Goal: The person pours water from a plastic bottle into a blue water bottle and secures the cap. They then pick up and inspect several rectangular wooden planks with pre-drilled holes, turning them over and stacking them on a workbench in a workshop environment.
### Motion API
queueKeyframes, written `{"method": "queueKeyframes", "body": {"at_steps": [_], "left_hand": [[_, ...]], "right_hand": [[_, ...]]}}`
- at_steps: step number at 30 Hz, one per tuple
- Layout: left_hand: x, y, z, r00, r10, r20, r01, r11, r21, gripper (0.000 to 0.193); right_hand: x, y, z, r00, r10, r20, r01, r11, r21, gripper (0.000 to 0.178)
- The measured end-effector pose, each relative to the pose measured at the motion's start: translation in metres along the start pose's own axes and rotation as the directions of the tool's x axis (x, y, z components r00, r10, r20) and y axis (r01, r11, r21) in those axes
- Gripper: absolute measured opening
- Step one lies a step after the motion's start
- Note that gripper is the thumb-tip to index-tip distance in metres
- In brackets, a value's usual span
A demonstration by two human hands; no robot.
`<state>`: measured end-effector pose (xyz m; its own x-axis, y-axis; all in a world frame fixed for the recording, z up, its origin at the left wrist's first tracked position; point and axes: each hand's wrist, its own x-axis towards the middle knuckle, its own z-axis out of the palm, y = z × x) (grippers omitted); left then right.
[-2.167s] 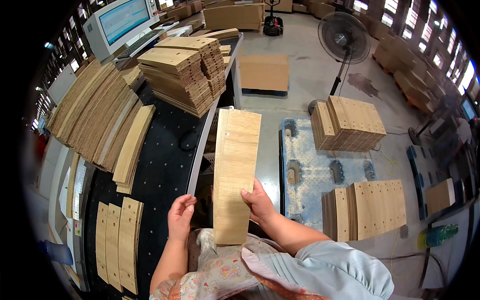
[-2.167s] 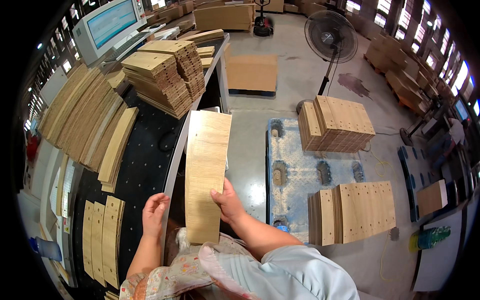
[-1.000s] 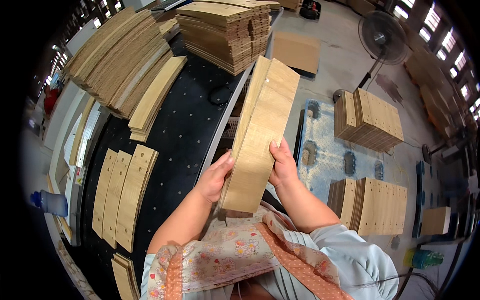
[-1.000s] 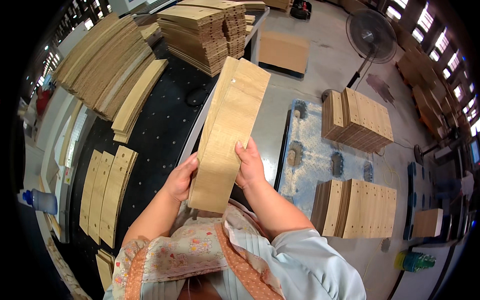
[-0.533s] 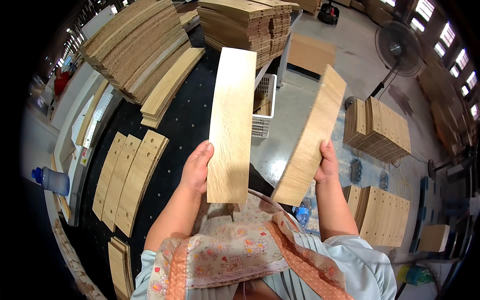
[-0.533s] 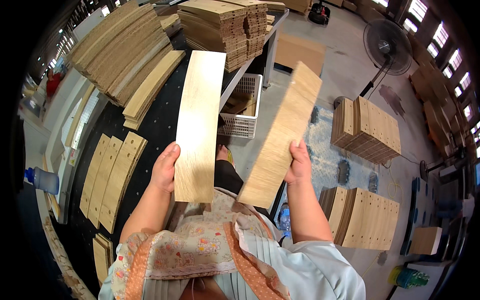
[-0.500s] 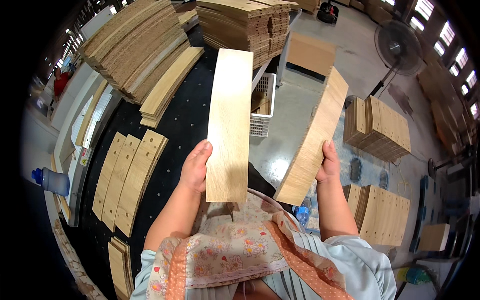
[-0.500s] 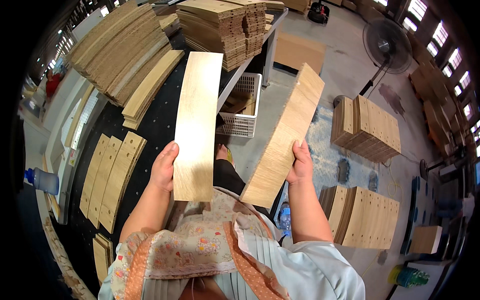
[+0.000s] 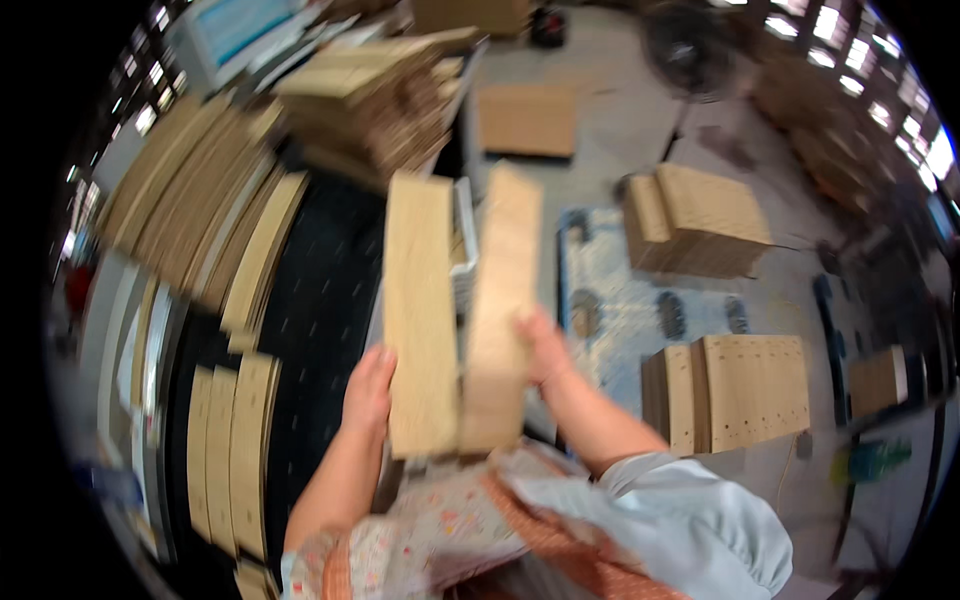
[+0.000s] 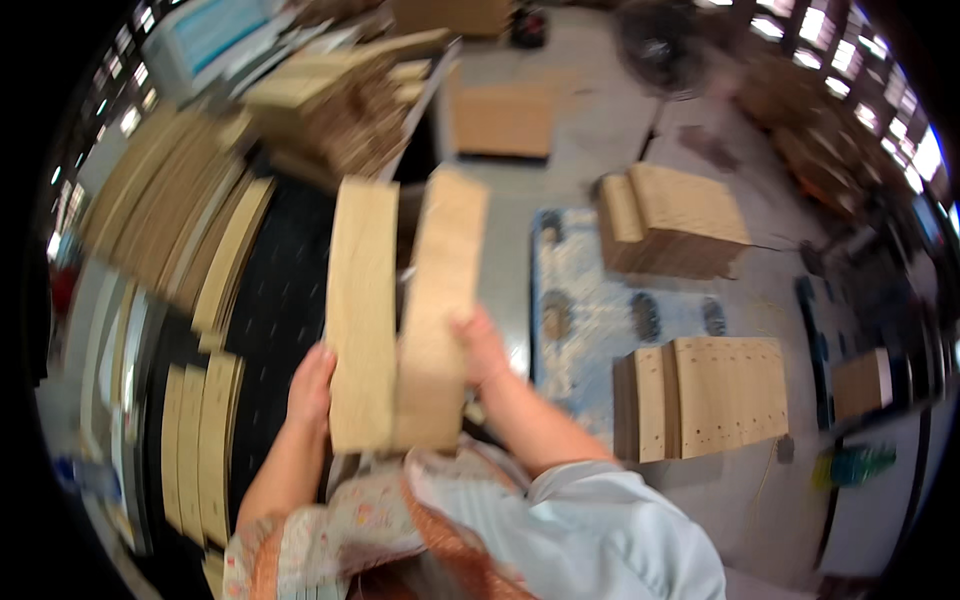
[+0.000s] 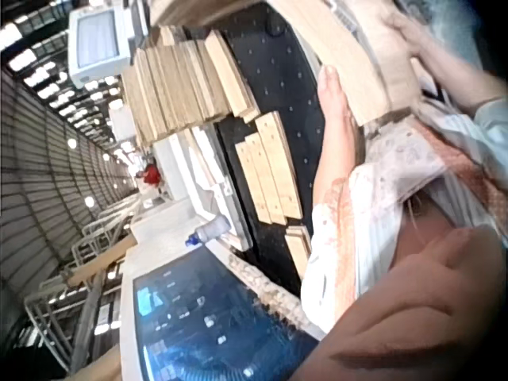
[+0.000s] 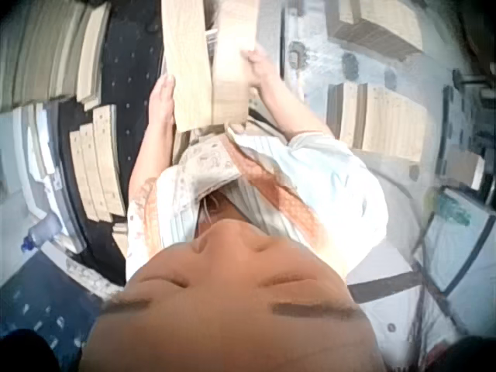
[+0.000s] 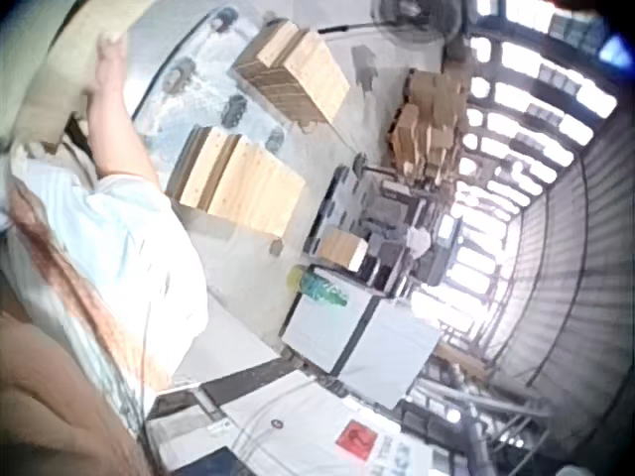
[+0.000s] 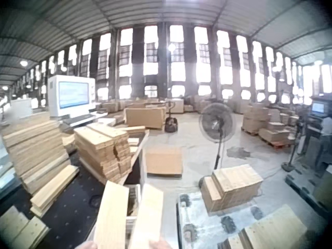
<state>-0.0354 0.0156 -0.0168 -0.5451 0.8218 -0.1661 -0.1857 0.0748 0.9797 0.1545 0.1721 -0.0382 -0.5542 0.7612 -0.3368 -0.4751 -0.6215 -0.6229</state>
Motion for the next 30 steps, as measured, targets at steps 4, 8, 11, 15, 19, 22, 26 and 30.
{"method": "queueKeyframes", "body": {"at_steps": [4,8,11,15,19,22,26,30], "left_hand": [[0.007,0.006,0.031,0.992,-0.072,0.108,0.081,0.994,-0.079,0.027],[0.032,-0.002,0.052,0.981,-0.010,0.196,-0.004,0.997,0.073,0.027],[0.041,-0.007,0.054,0.951,-0.119,0.285,0.109,0.993,0.052,0.025],[0.039,0.004,0.071,0.887,-0.318,0.335,0.313,0.947,0.071,0.023],[0.030,0.003,0.065,0.848,-0.340,0.407,0.361,0.932,0.027,0.034],[0.032,-0.009,0.049,0.792,-0.379,0.479,0.427,0.904,0.009,0.045],[0.029,-0.012,0.042,0.785,-0.391,0.480,0.437,0.899,0.017,0.056],[0.022,-0.011,0.039,0.813,-0.373,0.448,0.415,0.910,0.005,0.060]], "right_hand": [[0.039,0.045,-0.027,0.964,-0.036,0.265,0.006,0.994,0.110,0.042],[0.019,0.031,-0.027,0.980,0.078,0.183,-0.128,0.952,0.277,0.046],[0.017,0.040,-0.039,0.981,0.100,0.165,-0.153,0.926,0.346,0.047],[0.016,0.040,-0.054,0.989,0.094,0.118,-0.132,0.914,0.383,0.047],[0.018,0.040,-0.058,0.991,0.104,0.081,-0.126,0.927,0.354,0.049],[0.016,0.039,-0.055,0.989,0.090,0.120,-0.127,0.928,0.349,0.050],[0.015,0.040,-0.049,0.983,0.063,0.170,-0.117,0.935,0.334,0.050],[0.013,0.040,-0.041,0.986,0.064,0.153,-0.109,0.946,0.307,0.049]]}}
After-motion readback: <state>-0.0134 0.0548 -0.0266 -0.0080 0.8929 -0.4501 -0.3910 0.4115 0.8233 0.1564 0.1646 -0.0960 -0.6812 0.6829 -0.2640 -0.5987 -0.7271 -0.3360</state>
